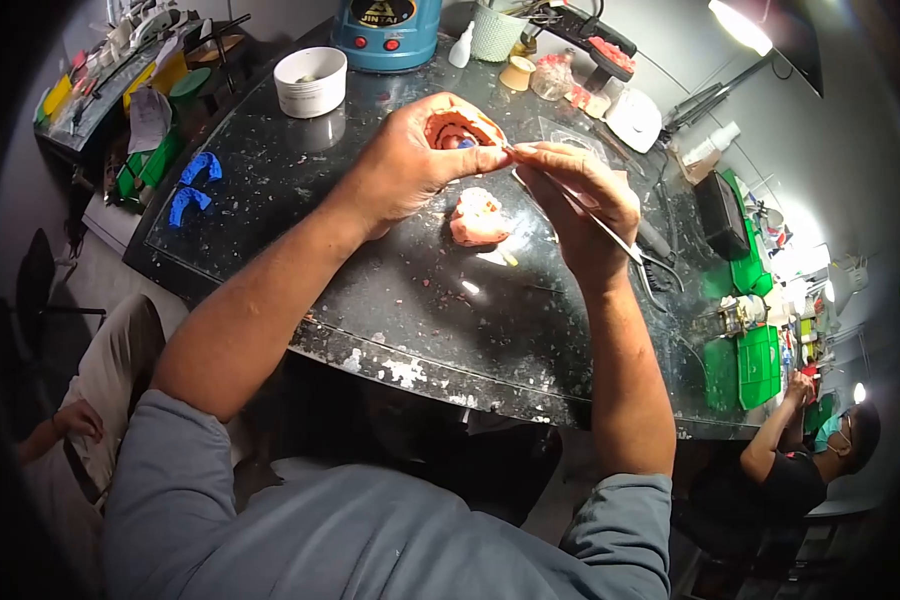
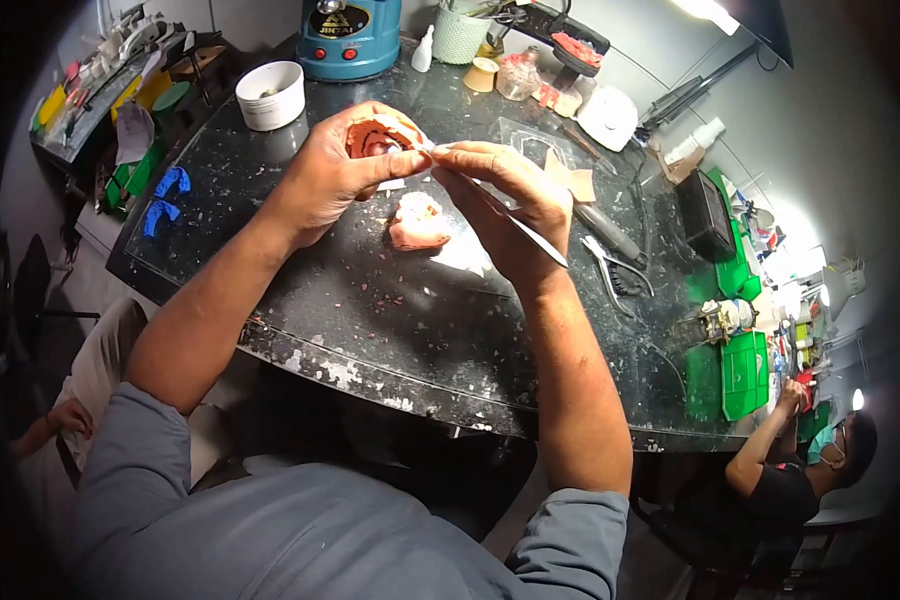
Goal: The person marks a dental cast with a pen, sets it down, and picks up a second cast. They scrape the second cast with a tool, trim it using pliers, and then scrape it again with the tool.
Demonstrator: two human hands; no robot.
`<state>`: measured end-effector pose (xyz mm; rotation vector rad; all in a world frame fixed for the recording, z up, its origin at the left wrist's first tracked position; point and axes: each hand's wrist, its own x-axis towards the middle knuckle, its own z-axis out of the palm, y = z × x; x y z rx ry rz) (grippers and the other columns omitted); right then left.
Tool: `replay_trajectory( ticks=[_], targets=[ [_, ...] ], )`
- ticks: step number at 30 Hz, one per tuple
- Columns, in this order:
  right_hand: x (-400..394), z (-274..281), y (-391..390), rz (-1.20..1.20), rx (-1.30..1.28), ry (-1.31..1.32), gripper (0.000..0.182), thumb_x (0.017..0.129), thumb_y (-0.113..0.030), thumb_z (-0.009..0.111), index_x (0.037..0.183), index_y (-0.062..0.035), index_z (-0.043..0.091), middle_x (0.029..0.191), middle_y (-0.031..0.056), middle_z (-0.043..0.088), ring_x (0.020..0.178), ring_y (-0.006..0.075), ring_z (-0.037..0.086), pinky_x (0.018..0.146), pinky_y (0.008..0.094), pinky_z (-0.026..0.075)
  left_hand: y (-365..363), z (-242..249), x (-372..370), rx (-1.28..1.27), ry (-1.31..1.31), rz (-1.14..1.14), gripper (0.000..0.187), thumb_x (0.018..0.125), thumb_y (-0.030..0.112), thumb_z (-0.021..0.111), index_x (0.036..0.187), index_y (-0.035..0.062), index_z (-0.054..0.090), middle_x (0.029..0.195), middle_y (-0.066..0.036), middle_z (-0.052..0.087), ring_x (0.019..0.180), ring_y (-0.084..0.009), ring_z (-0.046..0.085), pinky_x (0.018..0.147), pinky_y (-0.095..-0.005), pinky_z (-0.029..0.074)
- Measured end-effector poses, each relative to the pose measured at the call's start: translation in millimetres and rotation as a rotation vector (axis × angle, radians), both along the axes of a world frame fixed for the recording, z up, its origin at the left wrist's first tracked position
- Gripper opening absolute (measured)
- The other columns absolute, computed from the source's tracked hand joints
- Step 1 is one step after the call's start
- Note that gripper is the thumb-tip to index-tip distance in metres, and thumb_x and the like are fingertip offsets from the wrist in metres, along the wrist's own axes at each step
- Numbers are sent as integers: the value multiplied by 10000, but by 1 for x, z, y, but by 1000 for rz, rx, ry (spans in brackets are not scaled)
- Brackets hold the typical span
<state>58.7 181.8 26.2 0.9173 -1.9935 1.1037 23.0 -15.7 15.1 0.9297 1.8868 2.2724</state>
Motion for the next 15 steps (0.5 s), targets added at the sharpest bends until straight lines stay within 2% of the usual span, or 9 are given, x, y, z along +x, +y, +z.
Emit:
replay_trajectory(
  ticks=[6, 9, 15],
  targets=[
    [3, 6, 2, -57, 111, 61, 178, 772, 6, 758, 943, -24, 718, 988, 87, 726, 887, 191, 708, 786, 277, 555, -1, 5, 5, 26, -38, -24, 222, 842, 110, 741, 1017, 27, 632, 891, 1, 658, 801, -36, 579, 644, -159, 431],
    [5, 10, 1, -130, 263, 188, 167, 776, 18, 742, 936, -24, 715, 987, 96, 723, 876, 207, 713, 754, 281, 559, 0, -1, -1, 40, -19, -46, 218, 827, 84, 757, 999, 21, 640, 900, -19, 671, 798, -40, 585, 641, -168, 439],
    [9, 15, 2, -142, 407, 306, 221, 762, 29, 728, 977, -21, 714, 1008, 113, 714, 856, 223, 712, 723, 292, 575, -1, -2, -2, 9, -25, -31, 195, 834, 80, 754, 981, 11, 646, 898, -46, 696, 803, -58, 620, 636, -172, 457]
  ],
)
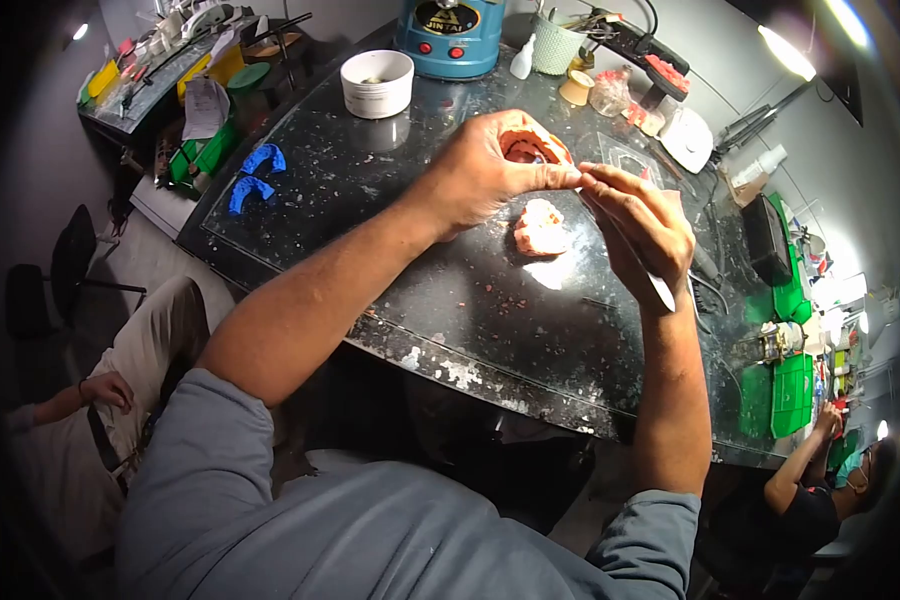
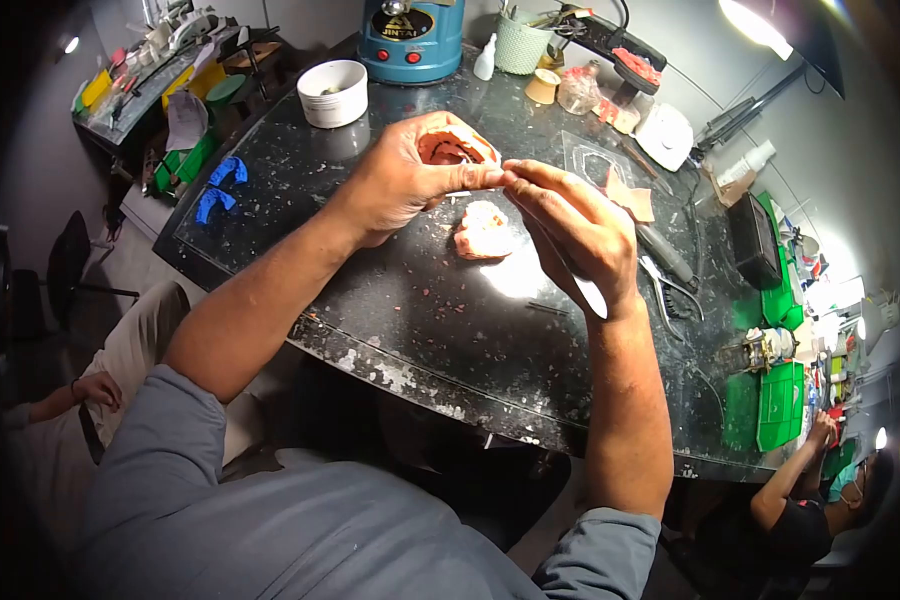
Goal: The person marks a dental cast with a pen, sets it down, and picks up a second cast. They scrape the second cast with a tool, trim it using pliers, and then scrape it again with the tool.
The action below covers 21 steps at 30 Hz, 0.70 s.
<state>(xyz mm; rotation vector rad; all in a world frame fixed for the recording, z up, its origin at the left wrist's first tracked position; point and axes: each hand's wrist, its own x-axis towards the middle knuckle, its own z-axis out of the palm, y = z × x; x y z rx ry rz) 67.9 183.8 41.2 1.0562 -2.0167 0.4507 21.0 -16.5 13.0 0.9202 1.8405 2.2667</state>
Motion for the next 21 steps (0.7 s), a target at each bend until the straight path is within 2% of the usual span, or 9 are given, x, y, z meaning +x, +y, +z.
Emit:
replay_trajectory(
  ticks=[7, 8, 9, 12, 16, 21],
  targets=[
    [-4, -2, 4, -3, 71, 19, 196, 770, 25, 709, 965, 0, 704, 1012, 124, 708, 857, 234, 710, 711, 304, 577, -2, 1, 1, -29, -99, -21, 187, 831, 90, 758, 964, 5, 656, 889, -41, 697, 795, -55, 622, 660, -181, 466],
    [1, 2, 3, -46, 106, -3, 181, 780, 24, 713, 958, 0, 698, 1004, 118, 708, 864, 226, 709, 718, 295, 569, 0, 2, 1, 20, -83, -8, 193, 818, 107, 773, 947, 17, 661, 854, -19, 689, 715, -36, 592, 590, -171, 436],
    [2, 2, 2, -55, 105, -2, 181, 780, 24, 713, 958, 0, 698, 1004, 118, 708, 864, 226, 709, 718, 295, 569, 0, 3, 2, 19, -81, -17, 193, 818, 107, 773, 947, 17, 661, 854, -19, 689, 715, -36, 592, 590, -171, 436],
    [-1, -3, 4, -91, -80, -69, 175, 776, 48, 733, 933, -11, 682, 996, 112, 712, 882, 223, 711, 756, 288, 550, -2, 6, 2, -1, -88, 22, 209, 802, 158, 796, 924, 47, 667, 783, 26, 660, 559, 5, 472, 456, -167, 330],
    [-3, -5, -2, 44, -260, -126, 161, 772, 38, 742, 908, -27, 686, 978, 90, 726, 886, 203, 711, 775, 286, 542, -2, 9, 7, -22, -90, -48, 233, 806, 168, 791, 959, 51, 661, 802, 19, 669, 597, 9, 507, 461, -146, 337],
    [-2, -3, 4, 8, -166, -165, 149, 767, 22, 755, 893, -34, 699, 963, 79, 731, 872, 190, 713, 757, 281, 549, -2, 8, 6, -23, -44, -57, 246, 808, 164, 787, 985, 53, 655, 825, 16, 677, 611, 12, 525, 461, -142, 338]
  ],
)
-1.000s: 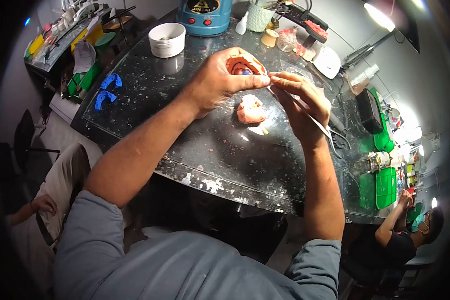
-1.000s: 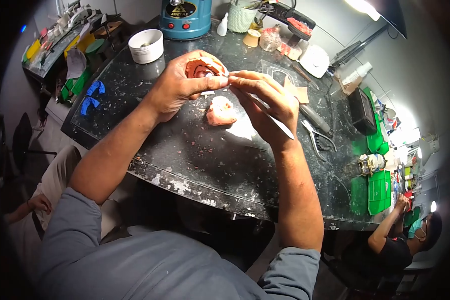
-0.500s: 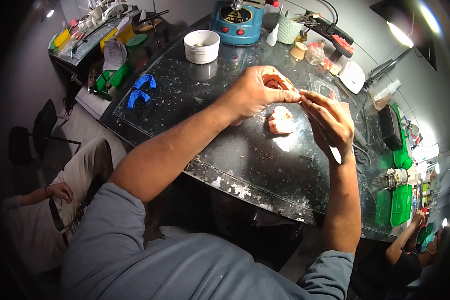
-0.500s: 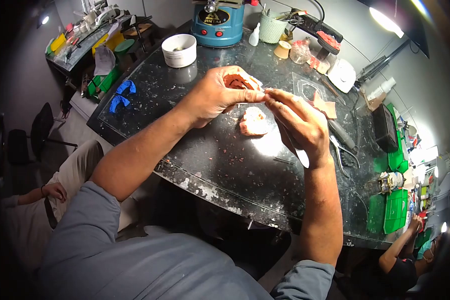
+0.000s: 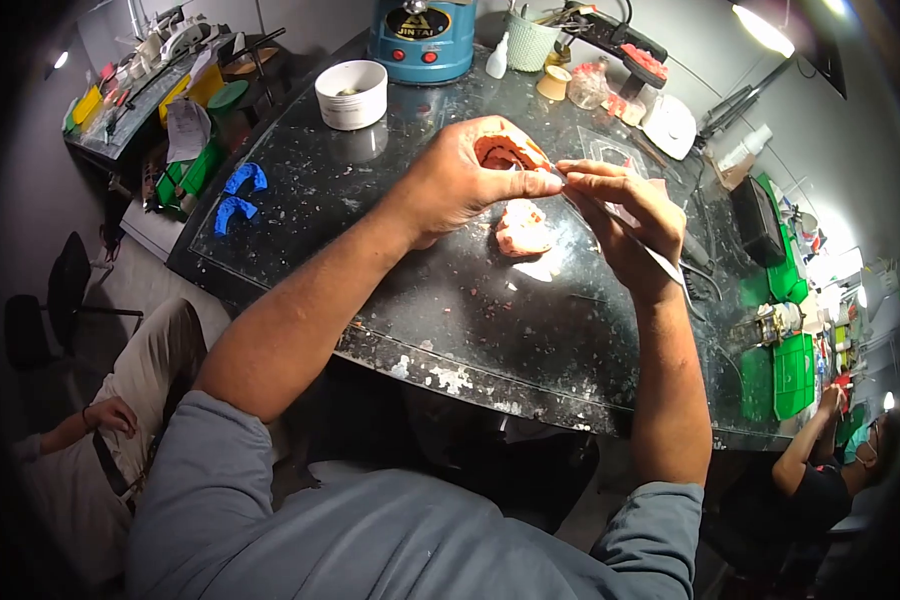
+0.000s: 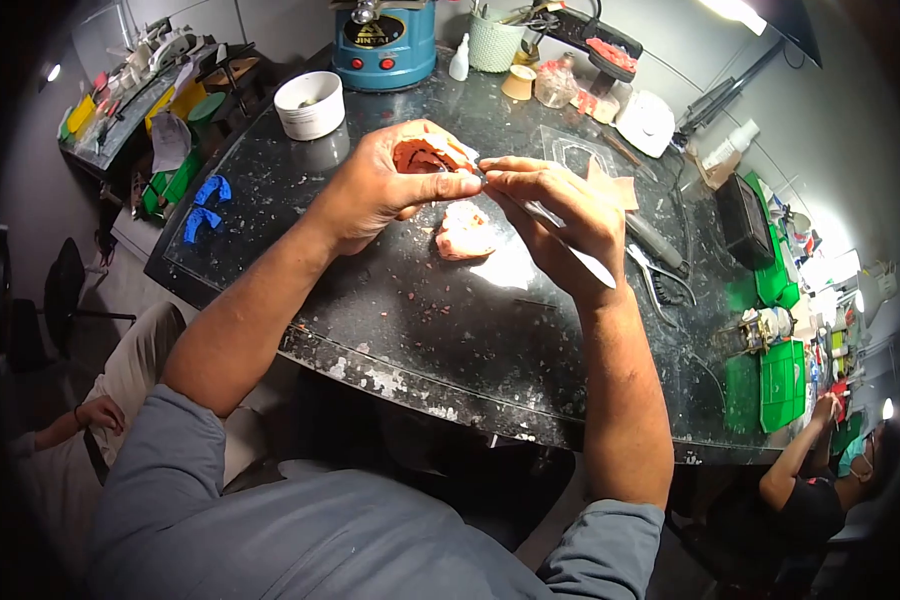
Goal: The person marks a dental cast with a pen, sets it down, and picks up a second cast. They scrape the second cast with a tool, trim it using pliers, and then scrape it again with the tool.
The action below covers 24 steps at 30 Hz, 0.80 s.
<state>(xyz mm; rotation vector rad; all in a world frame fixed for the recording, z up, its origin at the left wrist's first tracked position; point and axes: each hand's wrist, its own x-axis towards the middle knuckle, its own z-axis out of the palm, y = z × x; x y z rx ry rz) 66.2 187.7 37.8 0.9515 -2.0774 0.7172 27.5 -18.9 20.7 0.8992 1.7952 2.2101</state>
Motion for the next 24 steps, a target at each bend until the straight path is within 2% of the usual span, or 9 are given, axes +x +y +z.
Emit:
replay_trajectory(
  ticks=[2, 4, 8, 10, 16, 18, 20, 22, 24],
  targets=[
    [-1, 0, 0, 99, -71, -79, 151, 764, 15, 759, 895, -35, 702, 962, 80, 731, 860, 193, 715, 746, 273, 550, -2, 2, 0, -66, 9, -20, 236, 815, 167, 780, 977, 53, 652, 821, 16, 674, 592, 12, 514, 459, -144, 331],
    [1, 2, 1, 99, -55, -69, 151, 765, 16, 758, 897, -33, 703, 951, 93, 728, 846, 203, 715, 747, 272, 553, 0, -2, -4, -52, 17, -38, 212, 823, 173, 774, 949, 56, 650, 788, 23, 661, 557, 12, 480, 452, -148, 316],
    [3, 6, -2, 115, 51, -2, 162, 766, 26, 742, 919, -14, 702, 950, 110, 718, 845, 220, 712, 744, 284, 572, -4, -1, -4, -115, 41, 1, 203, 821, 190, 772, 902, 64, 636, 735, 32, 637, 519, 12, 430, 433, -153, 292],
    [8, 10, -5, 101, 131, 52, 200, 758, 33, 737, 950, -11, 705, 969, 110, 713, 849, 225, 712, 739, 290, 577, -5, 0, -3, -85, -54, -56, 203, 813, 198, 778, 866, 73, 628, 724, 32, 631, 510, 11, 418, 424, -155, 278],
    [7, 5, -3, 50, 218, 115, 184, 796, -25, 709, 980, -30, 702, 994, 107, 702, 856, 214, 705, 736, 288, 584, -4, -2, -1, -63, -92, -29, 193, 818, 192, 773, 850, 82, 618, 694, 41, 608, 487, 12, 386, 415, -159, 261],
    [1, -5, -1, 6, 180, 91, 209, 764, 33, 730, 962, -25, 700, 989, 117, 719, 847, 216, 709, 735, 283, 563, -1, -5, -2, -59, -76, 0, 189, 822, 186, 769, 859, 83, 616, 697, 43, 607, 488, 14, 386, 415, -159, 259],
    [0, -6, 0, -10, 191, 65, 161, 797, -9, 709, 953, -33, 677, 982, 106, 700, 843, 220, 702, 718, 294, 578, 0, -4, 0, -53, -62, 28, 185, 826, 181, 765, 868, 83, 614, 701, 44, 607, 489, 15, 385, 415, -159, 258],
    [3, -2, -5, -6, 17, 39, 161, 786, 15, 721, 933, -25, 669, 976, 108, 704, 841, 215, 703, 722, 293, 569, -2, 3, 2, -84, -162, -22, 178, 828, 166, 760, 875, 77, 614, 716, 39, 611, 498, 12, 395, 417, -159, 261],
    [-3, -4, -4, 104, -110, 14, 172, 780, 28, 739, 936, -9, 674, 972, 106, 716, 862, 201, 708, 743, 289, 568, -3, 8, 4, -79, -164, -36, 197, 817, 177, 771, 871, 76, 611, 708, 42, 598, 498, 10, 397, 417, -160, 262]
  ],
)
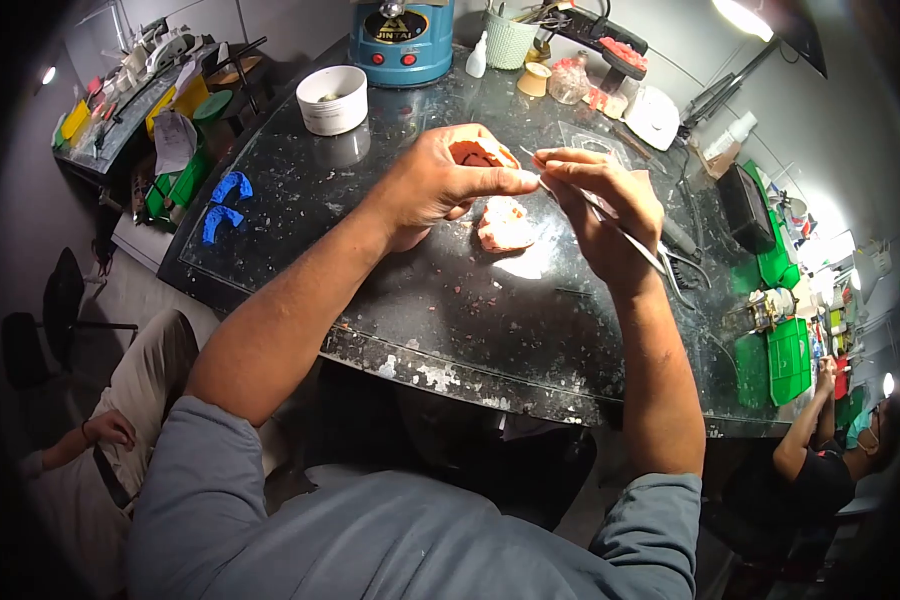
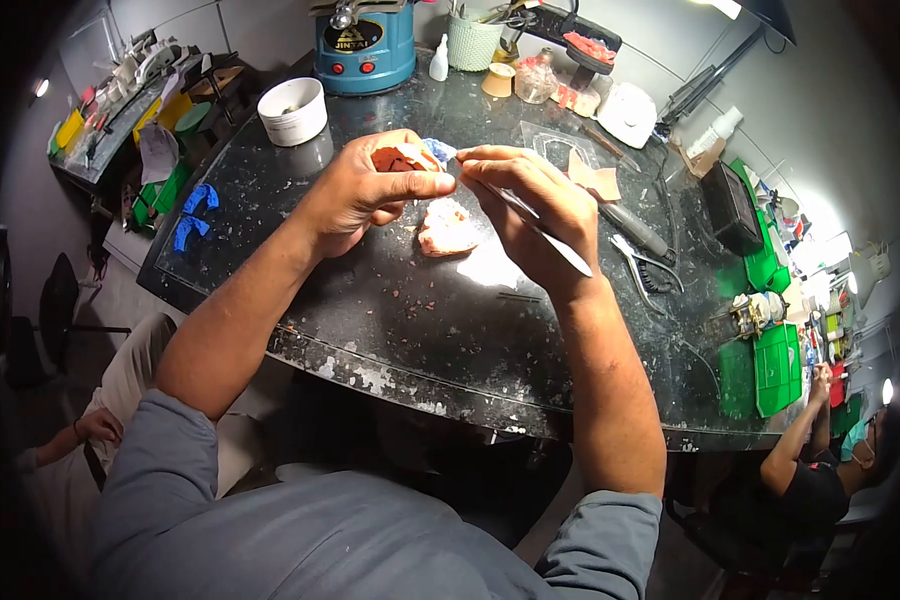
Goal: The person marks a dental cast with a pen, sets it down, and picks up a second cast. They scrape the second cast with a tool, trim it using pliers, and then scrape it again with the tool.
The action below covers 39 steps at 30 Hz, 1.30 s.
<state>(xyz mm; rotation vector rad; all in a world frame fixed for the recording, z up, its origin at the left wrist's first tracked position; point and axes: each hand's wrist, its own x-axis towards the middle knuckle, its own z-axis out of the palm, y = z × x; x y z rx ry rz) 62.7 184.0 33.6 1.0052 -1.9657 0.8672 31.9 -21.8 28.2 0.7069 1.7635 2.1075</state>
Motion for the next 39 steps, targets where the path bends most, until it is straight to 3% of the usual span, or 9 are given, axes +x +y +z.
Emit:
replay_trajectory(
  ticks=[3, 9, 16, 26, 30, 34, 39],
  targets=[
    [2, -2, 1, 49, -94, -145, 147, 788, 19, 745, 923, -4, 690, 962, 108, 724, 879, 199, 713, 766, 282, 573, -1, -3, -2, 0, 18, -17, 240, 789, 202, 795, 857, 76, 602, 690, 46, 572, 497, 4, 400, 417, -161, 265],
    [8, 11, 2, 86, 48, -150, 120, 785, 6, 755, 896, 2, 708, 946, 118, 730, 890, 199, 717, 779, 284, 579, -3, -7, -6, 1, 118, -46, 289, 750, 230, 818, 817, 88, 574, 650, 50, 522, 488, -9, 397, 419, -168, 270],
    [20, 21, -3, -31, 333, 148, 162, 767, 31, 690, 927, 12, 710, 960, 133, 707, 854, 229, 710, 726, 296, 591, -4, -7, -6, 79, 49, -105, 276, 752, 214, 814, 809, 93, 573, 649, 55, 512, 497, -12, 398, 425, -165, 277],
    [11, 10, 5, -107, 422, 192, 156, 785, -19, 659, 939, -16, 685, 1024, 95, 686, 874, 227, 698, 720, 310, 580, -4, -9, -6, 75, -37, -53, 222, 772, 190, 818, 796, 82, 624, 632, 36, 577, 489, -5, 432, 421, -175, 289],
    [12, 13, 3, -148, 239, 101, 140, 772, 30, 710, 897, -19, 670, 963, 104, 703, 818, 223, 705, 705, 308, 577, -1, -7, -1, 53, 4, -79, 227, 785, 167, 798, 804, 85, 587, 658, 39, 558, 489, -3, 407, 419, -176, 277],
    [9, 7, -6, 19, -27, -15, 160, 760, 35, 761, 886, -23, 681, 947, 111, 724, 861, 207, 713, 726, 288, 570, -1, -7, -2, 92, 38, -110, 271, 769, 173, 801, 842, 81, 557, 668, 47, 514, 486, -9, 380, 421, -186, 260],
    [18, 14, -5, 14, 102, 3, 169, 762, 29, 764, 901, -31, 690, 968, 112, 728, 888, 216, 717, 764, 291, 571, -5, -8, -6, 120, 59, -176, 345, 758, 236, 809, 896, 62, 544, 669, 38, 502, 496, -19, 392, 429, -187, 279]
  ],
)
